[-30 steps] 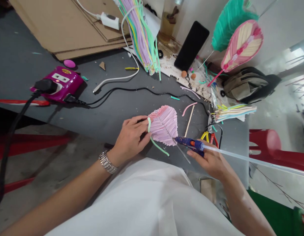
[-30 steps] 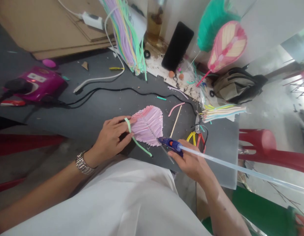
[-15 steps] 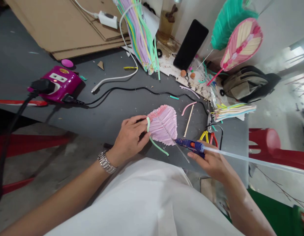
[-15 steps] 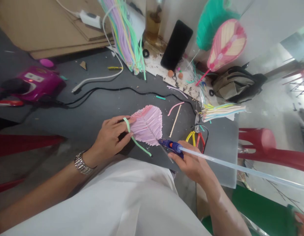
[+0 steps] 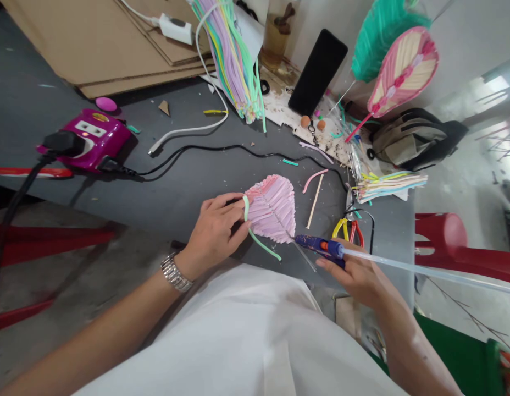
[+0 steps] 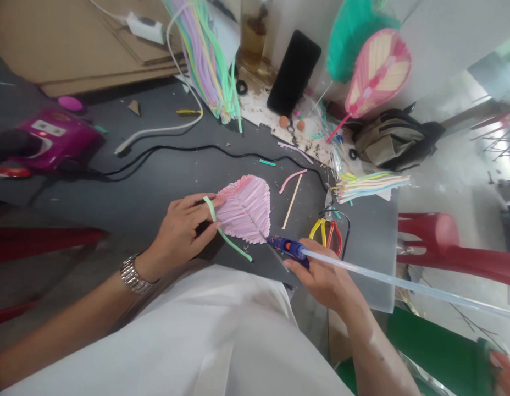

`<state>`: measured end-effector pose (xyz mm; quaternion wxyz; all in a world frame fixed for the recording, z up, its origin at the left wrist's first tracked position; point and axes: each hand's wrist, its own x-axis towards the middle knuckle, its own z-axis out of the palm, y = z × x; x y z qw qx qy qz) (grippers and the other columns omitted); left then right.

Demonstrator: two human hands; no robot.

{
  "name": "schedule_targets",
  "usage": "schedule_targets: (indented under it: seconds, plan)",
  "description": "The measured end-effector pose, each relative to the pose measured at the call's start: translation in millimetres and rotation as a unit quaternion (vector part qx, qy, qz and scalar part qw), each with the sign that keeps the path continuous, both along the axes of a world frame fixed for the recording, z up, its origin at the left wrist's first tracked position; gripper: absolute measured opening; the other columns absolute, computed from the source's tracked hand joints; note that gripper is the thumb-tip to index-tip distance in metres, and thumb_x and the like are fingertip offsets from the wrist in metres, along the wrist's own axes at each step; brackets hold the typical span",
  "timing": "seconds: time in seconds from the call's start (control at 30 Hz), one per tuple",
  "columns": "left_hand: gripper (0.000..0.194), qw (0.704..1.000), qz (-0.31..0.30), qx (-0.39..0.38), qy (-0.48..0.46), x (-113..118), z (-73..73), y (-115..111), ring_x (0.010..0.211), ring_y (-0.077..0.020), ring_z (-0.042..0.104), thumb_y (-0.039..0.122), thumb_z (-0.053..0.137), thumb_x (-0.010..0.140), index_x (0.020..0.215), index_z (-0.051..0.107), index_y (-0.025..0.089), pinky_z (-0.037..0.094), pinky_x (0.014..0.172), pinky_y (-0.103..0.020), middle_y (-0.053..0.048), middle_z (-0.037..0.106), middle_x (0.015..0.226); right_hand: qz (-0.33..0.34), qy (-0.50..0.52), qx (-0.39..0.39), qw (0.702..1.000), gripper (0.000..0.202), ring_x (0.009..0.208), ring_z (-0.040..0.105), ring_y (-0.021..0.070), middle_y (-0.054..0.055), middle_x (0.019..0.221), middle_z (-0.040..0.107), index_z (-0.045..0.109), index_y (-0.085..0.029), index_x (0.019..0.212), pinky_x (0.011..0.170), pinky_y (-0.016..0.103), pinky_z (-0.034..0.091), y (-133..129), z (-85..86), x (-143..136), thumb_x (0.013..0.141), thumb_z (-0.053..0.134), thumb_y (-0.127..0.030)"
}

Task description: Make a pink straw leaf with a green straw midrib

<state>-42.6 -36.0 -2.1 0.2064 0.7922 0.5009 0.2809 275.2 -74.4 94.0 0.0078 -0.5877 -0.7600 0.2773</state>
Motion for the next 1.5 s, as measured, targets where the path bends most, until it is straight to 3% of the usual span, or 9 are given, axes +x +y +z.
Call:
schedule_targets:
  seconds: [0.33, 0.67, 1.5]
  plan:
    - [0.017, 1.0, 0.001, -0.004, -0.008, 0, -0.2, 0, 0.131, -0.0306, 0.058, 0.026, 0.053, 0.096, 0.081, 0.057, 0.022, 0.042, 0.097, -0.049, -0.009, 0.077, 0.116, 0.004, -0.028, 0.015, 0.999, 0.02, 0.084, 0.072, 0.0316, 0.01, 0.089, 0.073, 0.069, -0.026, 0.088, 0.067, 0.039, 0.057, -6, 4.7, 6, 0.098, 0.058, -0.04]
    - [0.016, 1.0, -0.001, -0.001, 0.002, 0, -2.1, 0, 0.131, -0.0307, 0.058, 0.026, 0.052, 0.097, 0.082, 0.056, 0.022, 0.042, 0.096, -0.049, -0.009, 0.077, 0.116, 0.023, -0.03, 0.006, 0.999, 0.032, 0.083, 0.07, 0.023, 0.006, 0.094, 0.074, 0.066, -0.024, 0.091, 0.072, 0.033, 0.058, -8, 4.2, 10, 0.102, 0.052, -0.05]
    - [0.019, 1.0, -0.003, 0.014, -0.001, 0, -1.3, -1, 0.13, -0.0301, 0.059, 0.026, 0.051, 0.098, 0.08, 0.051, 0.022, 0.041, 0.094, -0.046, -0.008, 0.077, 0.114, 0.023, -0.03, 0.011, 0.999, 0.03, 0.088, 0.07, 0.0248, 0.009, 0.1, 0.074, 0.069, -0.022, 0.093, 0.071, 0.033, 0.057, -8, 1.6, 11, 0.1, 0.056, -0.048]
